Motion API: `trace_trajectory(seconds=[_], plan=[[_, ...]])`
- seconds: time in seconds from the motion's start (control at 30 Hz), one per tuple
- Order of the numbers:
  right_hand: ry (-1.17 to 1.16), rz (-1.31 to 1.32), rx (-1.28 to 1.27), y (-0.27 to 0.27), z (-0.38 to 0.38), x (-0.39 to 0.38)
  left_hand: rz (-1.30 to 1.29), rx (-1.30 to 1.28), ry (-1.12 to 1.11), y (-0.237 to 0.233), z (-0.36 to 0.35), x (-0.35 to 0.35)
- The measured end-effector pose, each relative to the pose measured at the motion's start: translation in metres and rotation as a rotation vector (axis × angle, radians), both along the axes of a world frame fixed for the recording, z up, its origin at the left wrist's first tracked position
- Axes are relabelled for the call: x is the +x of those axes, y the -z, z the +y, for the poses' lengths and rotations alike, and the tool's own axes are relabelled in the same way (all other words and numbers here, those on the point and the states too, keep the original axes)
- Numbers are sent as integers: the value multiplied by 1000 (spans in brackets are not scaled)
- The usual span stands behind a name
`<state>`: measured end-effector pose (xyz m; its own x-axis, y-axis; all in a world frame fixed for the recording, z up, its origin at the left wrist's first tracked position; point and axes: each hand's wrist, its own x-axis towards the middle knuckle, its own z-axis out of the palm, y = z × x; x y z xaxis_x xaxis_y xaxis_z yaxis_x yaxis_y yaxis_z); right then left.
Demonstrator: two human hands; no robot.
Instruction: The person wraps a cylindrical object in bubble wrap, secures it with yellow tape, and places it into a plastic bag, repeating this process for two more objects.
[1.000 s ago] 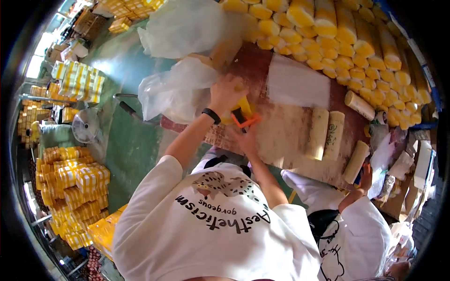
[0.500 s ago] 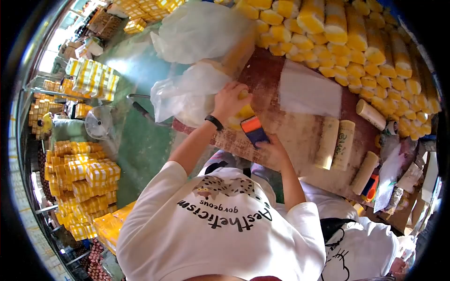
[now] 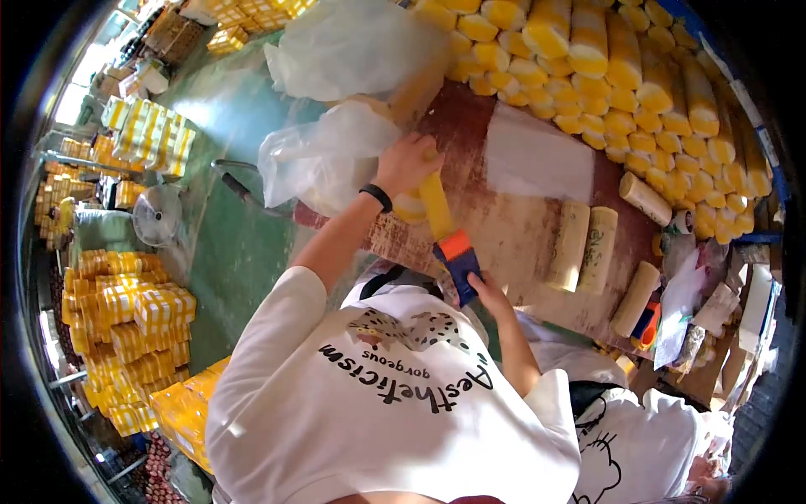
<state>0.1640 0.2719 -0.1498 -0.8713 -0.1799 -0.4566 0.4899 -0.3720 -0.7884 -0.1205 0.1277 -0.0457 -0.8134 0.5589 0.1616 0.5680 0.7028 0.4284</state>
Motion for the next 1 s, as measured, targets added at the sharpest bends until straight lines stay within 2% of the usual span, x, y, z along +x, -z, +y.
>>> trace_trajectory(seconds=[0.1, 0.2, 0.27, 0.3, 0.4, 0.5, 0.53, 0.6, 0.7, 0.8, 0.83, 0.87, 0.93, 1.0], plan=[[60, 94, 184, -17, -2, 10, 75, -50, 121, 22, -1, -11], [96, 102, 384, -14, -4, 12, 116, 42, 237, 28, -3, -24], [66, 61, 431, -25, -2, 14, -90, 73, 375, 7, -10, -24], [88, 138, 452, -37, -5, 14, -194, 86, 441, -3, -13, -25], [77, 248, 657, -23, 3, 27, -464, 78, 529, 15, -17, -39], [289, -127, 232, -68, 8, 43, -483, 92, 524, 5, -23, -32], [495, -25, 89, -84, 1, 46, -455, 90, 510, 7, -23, -29], [487, 27, 40, -156, -5, 40, -387, 84, 483, 8, -24, -28], [434, 126, 40, -194, -13, 37, -333, 28, 486, 4, -22, -22], [366, 54, 188, -164, -13, 43, -322, 113, 482, 8, -28, -26], [403, -57, 221, -149, -17, 44, -330, 128, 471, 4, -29, -27], [343, -1, 283, -130, -18, 44, -341, 143, 460, 1, -32, -27], [332, -95, 258, -92, -28, 41, -410, 170, 447, 0, -30, -24], [280, -83, 187, -52, -30, 30, -514, 182, 440, -3, -30, -22]])
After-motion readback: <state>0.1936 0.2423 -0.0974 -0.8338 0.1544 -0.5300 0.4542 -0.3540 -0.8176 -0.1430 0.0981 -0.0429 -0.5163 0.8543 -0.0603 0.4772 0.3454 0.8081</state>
